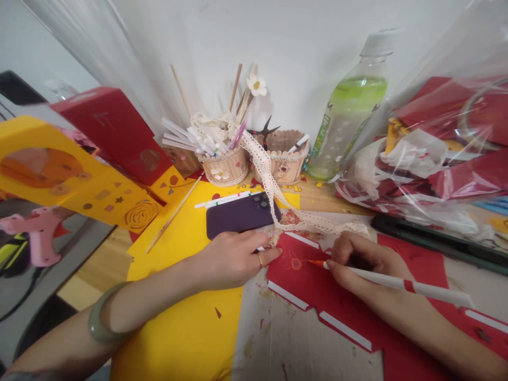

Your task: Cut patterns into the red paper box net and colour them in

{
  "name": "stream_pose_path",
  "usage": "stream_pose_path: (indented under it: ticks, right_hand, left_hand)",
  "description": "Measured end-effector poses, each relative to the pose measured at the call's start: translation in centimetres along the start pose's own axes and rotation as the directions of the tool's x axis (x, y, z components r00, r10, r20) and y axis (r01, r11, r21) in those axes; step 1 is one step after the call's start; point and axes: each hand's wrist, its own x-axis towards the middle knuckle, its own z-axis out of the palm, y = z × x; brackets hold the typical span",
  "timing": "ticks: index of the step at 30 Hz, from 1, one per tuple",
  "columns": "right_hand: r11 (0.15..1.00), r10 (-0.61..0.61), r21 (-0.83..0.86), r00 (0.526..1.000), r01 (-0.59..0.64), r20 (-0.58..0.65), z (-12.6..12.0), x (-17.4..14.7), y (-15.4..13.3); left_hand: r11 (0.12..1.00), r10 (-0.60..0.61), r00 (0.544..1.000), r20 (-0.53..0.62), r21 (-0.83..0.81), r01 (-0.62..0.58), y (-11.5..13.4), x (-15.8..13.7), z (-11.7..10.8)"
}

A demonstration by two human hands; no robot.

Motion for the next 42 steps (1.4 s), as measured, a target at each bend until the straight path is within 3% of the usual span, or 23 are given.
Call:
stream_pose_path:
  ticks: [4,9,31,42]
  right_hand:
    - [1.000,-0.008,0.000,1.000,0.008,-0.008,0.1,0.0,0.1]
    - [1.000,-0.011,0.005,0.998,0.010,0.069,0.2,0.1,0.1]
    - [0.997,0.006,0.071,1.000,-0.006,-0.003,0.1,-0.3,0.8]
    - [0.999,-0.002,0.036,0.997,-0.001,0.080,0.1,-0.1,0.1]
  left_hand:
    - [1.000,-0.002,1.000,-0.002,0.003,0.002,0.1,0.0,0.1]
    - [1.000,0.000,1.000,-0.007,0.004,0.000,0.1,0.1,0.0]
    - [1.000,0.007,1.000,-0.020,0.008,-0.007,0.0,0.1,0.0]
    - [1.000,-0.002,1.000,-0.009,0.013,0.002,0.1,0.2,0.0]
